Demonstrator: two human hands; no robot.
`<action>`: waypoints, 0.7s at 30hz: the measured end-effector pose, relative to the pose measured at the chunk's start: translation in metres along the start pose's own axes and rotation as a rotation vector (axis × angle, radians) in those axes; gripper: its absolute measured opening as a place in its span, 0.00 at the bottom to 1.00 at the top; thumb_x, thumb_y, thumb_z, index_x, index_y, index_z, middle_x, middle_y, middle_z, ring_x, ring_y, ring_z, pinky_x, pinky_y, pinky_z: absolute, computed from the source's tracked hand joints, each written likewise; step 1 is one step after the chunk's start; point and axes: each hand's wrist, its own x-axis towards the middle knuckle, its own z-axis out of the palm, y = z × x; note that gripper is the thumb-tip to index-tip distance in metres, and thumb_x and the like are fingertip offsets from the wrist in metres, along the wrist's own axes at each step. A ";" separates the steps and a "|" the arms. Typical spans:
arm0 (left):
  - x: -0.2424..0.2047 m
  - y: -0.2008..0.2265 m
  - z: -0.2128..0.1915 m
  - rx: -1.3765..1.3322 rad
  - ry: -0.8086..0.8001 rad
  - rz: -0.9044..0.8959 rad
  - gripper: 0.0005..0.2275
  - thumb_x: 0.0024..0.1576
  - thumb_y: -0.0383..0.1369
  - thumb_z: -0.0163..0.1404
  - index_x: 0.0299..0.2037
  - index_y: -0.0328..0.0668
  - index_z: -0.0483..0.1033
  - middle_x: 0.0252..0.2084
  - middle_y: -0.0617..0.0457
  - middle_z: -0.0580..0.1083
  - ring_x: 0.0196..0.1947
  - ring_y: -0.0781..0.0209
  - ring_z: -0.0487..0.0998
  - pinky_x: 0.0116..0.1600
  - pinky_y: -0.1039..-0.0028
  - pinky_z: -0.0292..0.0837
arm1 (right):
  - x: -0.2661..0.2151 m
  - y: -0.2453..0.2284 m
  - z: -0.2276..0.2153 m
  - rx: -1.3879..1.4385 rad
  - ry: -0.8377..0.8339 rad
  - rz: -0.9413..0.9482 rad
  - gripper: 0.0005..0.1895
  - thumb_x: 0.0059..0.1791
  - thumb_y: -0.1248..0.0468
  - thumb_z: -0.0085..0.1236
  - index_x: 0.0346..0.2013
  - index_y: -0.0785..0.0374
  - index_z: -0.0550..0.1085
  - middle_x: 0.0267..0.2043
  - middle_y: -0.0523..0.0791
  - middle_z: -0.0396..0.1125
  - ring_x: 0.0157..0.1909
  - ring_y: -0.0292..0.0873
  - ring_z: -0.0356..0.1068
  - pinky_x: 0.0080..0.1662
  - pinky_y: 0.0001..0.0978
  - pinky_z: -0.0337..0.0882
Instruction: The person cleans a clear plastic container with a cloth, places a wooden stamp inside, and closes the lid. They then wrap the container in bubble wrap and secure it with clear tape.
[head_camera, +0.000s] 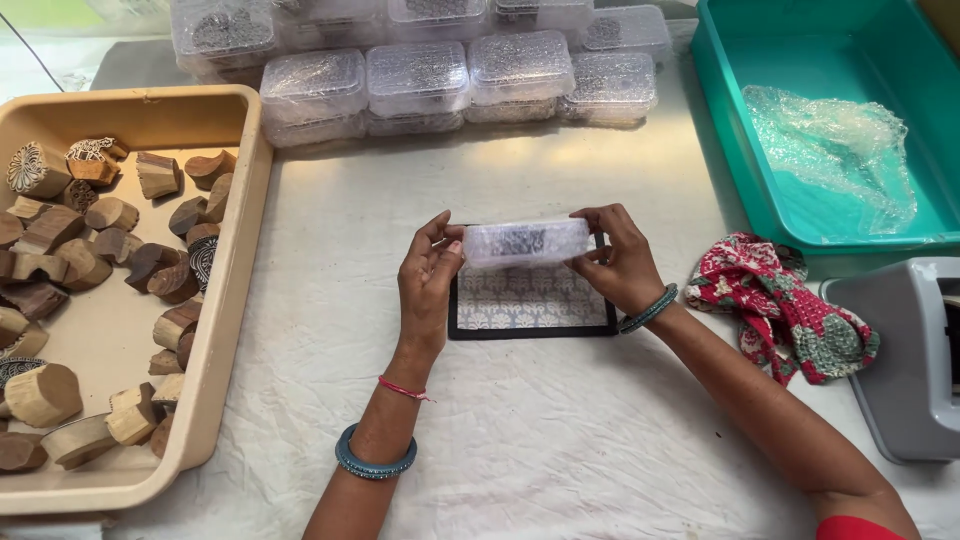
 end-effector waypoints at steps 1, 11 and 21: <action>0.003 -0.001 0.000 -0.109 -0.019 -0.024 0.18 0.64 0.32 0.48 0.63 0.34 0.70 0.54 0.52 0.76 0.52 0.66 0.75 0.58 0.73 0.72 | 0.000 -0.001 0.002 -0.072 0.081 -0.075 0.27 0.43 0.72 0.63 0.56 0.63 0.70 0.56 0.49 0.62 0.59 0.47 0.71 0.50 0.35 0.78; -0.004 -0.032 -0.008 -0.202 0.009 -0.083 0.18 0.67 0.39 0.43 0.63 0.38 0.71 0.61 0.51 0.71 0.64 0.61 0.70 0.70 0.67 0.64 | -0.025 0.011 -0.024 -0.004 -0.113 -0.151 0.30 0.42 0.68 0.53 0.61 0.61 0.70 0.66 0.53 0.59 0.69 0.51 0.64 0.61 0.41 0.76; 0.033 -0.050 0.027 0.355 -0.158 -0.029 0.32 0.65 0.57 0.22 0.76 0.50 0.50 0.78 0.51 0.54 0.78 0.56 0.48 0.78 0.60 0.40 | 0.014 0.030 -0.009 -0.153 -0.296 -0.054 0.62 0.32 0.43 0.76 0.73 0.61 0.55 0.72 0.54 0.55 0.72 0.57 0.56 0.68 0.50 0.61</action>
